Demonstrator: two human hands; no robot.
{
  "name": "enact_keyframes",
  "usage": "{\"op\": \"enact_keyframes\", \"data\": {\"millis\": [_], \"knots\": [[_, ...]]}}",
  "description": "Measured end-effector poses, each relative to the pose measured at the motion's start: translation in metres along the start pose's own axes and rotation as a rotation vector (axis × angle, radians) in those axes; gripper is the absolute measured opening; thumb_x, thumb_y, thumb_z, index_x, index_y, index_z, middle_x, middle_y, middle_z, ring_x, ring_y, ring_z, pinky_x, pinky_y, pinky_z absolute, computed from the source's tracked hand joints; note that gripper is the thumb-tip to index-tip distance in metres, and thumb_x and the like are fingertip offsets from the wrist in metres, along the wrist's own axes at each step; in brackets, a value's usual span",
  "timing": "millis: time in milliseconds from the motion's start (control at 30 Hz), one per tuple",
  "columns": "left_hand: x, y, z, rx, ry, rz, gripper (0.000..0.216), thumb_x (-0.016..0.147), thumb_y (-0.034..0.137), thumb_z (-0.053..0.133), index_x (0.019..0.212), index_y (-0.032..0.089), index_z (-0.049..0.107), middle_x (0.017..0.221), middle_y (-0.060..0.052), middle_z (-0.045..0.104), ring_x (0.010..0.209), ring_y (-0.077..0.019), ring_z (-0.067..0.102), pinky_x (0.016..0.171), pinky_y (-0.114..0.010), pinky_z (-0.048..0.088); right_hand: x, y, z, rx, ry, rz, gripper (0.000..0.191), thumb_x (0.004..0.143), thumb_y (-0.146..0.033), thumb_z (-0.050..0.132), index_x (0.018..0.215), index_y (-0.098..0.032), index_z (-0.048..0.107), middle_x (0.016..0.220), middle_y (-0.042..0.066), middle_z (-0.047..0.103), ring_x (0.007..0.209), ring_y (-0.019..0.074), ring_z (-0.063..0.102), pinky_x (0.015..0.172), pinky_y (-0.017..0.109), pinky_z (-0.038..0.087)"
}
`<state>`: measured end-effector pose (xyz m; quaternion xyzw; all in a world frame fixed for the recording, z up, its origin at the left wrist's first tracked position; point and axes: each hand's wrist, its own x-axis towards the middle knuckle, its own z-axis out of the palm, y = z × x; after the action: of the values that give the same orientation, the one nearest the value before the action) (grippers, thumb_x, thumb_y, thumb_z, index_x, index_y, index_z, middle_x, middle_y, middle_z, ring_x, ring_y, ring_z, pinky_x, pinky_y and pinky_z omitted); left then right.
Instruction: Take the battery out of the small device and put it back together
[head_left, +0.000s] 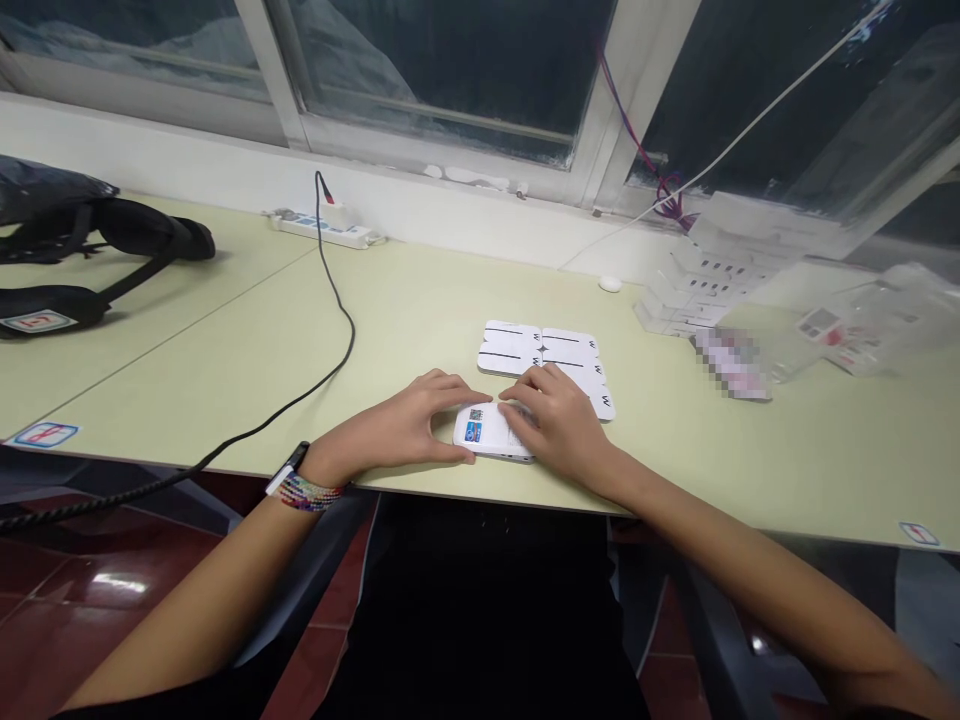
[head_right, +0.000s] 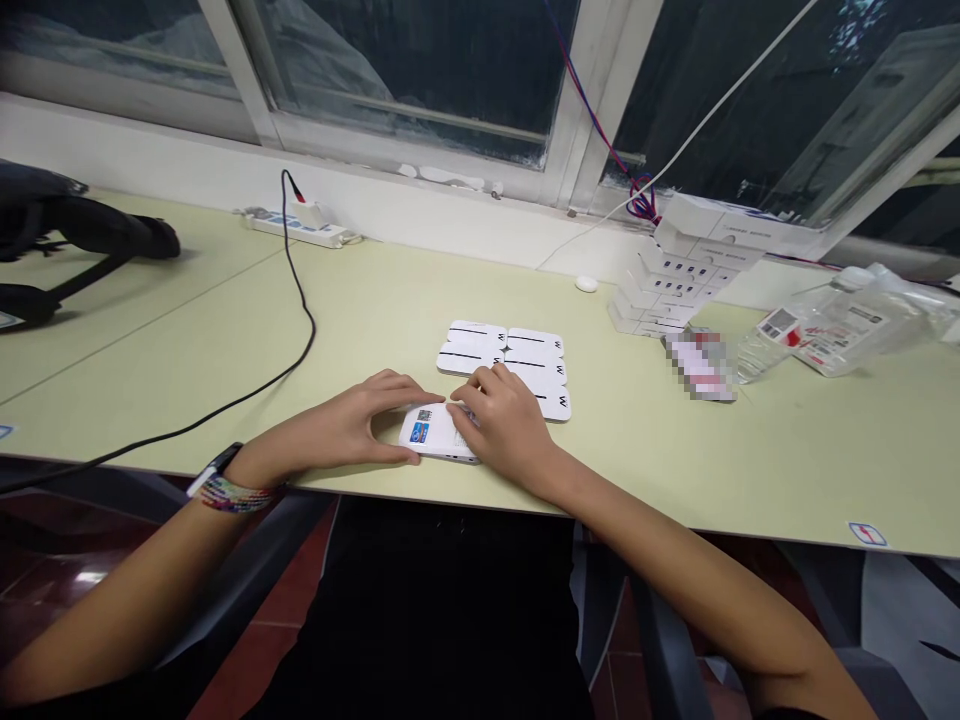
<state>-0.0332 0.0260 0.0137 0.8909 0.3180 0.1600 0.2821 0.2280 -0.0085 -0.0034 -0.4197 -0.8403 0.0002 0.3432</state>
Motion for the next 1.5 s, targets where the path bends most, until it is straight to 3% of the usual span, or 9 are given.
{"op": "enact_keyframes", "data": {"millis": [133,267,367,533,733,1200,1367,1500], "knots": [[0.0,-0.001,0.0,0.028,-0.021,-0.011,0.068,0.092,0.057,0.081,0.155,0.038,0.062,0.134,-0.006,0.067,0.132,-0.0338,0.053,0.112,-0.046,0.046,-0.013,0.006,-0.026,0.196,-0.123,-0.01,0.024,0.108,-0.023,0.056,0.122,-0.023,0.076,0.118,0.012,0.072,0.112,0.0268,0.068,0.093,0.047,0.06],[0.0,0.0,0.0,0.036,-0.026,-0.002,0.066,0.093,0.057,0.079,0.155,0.039,0.063,0.134,-0.006,0.066,0.132,-0.0334,0.053,0.113,-0.045,0.045,-0.03,0.011,-0.048,0.205,-0.279,-0.049,0.03,0.103,-0.028,0.068,0.132,-0.033,0.076,0.143,0.01,0.065,0.135,0.0305,0.06,0.11,0.056,0.057],[-0.001,0.001,0.0,0.052,-0.016,0.0,0.065,0.094,0.056,0.079,0.155,0.04,0.062,0.134,-0.006,0.066,0.132,-0.0334,0.053,0.113,-0.045,0.045,-0.04,0.013,-0.05,0.171,-0.296,-0.069,0.04,0.102,-0.029,0.071,0.141,-0.035,0.072,0.14,0.01,0.068,0.132,0.0316,0.059,0.109,0.059,0.057],[-0.001,0.003,0.0,0.06,-0.021,0.007,0.068,0.094,0.056,0.079,0.157,0.038,0.061,0.134,-0.007,0.065,0.131,-0.0334,0.052,0.113,-0.046,0.045,-0.042,0.013,-0.044,0.148,-0.25,-0.104,0.038,0.102,-0.027,0.07,0.139,-0.033,0.073,0.134,0.01,0.07,0.127,0.0324,0.058,0.106,0.061,0.055],[-0.001,0.006,-0.004,0.035,-0.028,0.02,0.043,0.11,0.047,0.057,0.149,0.034,0.069,0.132,-0.009,0.068,0.129,-0.0322,0.055,0.113,-0.046,0.043,-0.037,0.01,-0.044,0.138,-0.275,-0.042,0.026,0.106,-0.03,0.067,0.129,-0.031,0.078,0.13,0.009,0.072,0.127,0.0312,0.057,0.108,0.057,0.054],[0.003,0.007,-0.005,-0.021,-0.052,-0.041,0.043,0.105,0.047,0.064,0.144,0.031,0.07,0.123,-0.007,0.066,0.121,-0.03,0.057,0.107,-0.042,0.045,-0.038,0.005,-0.041,0.183,-0.326,0.082,0.02,0.106,-0.034,0.066,0.124,-0.032,0.073,0.131,0.01,0.063,0.132,0.0328,0.053,0.111,0.059,0.051],[-0.003,0.019,-0.002,-0.112,0.064,0.003,0.042,0.099,0.031,0.071,0.141,0.03,0.065,0.134,-0.006,0.063,0.121,-0.0257,0.063,0.105,-0.039,0.05,-0.035,0.008,-0.038,0.351,-0.248,0.048,0.036,0.097,-0.026,0.077,0.132,-0.032,0.067,0.127,0.009,0.057,0.124,0.0292,0.059,0.108,0.051,0.056],[-0.003,0.026,0.001,-0.119,0.135,0.025,0.034,0.092,0.021,0.076,0.125,0.029,0.07,0.115,-0.002,0.068,0.102,-0.0208,0.066,0.089,-0.034,0.053,-0.035,0.007,-0.037,0.422,-0.144,0.028,0.045,0.099,-0.02,0.072,0.141,-0.032,0.062,0.114,0.006,0.06,0.104,0.0243,0.064,0.095,0.046,0.059]]}}
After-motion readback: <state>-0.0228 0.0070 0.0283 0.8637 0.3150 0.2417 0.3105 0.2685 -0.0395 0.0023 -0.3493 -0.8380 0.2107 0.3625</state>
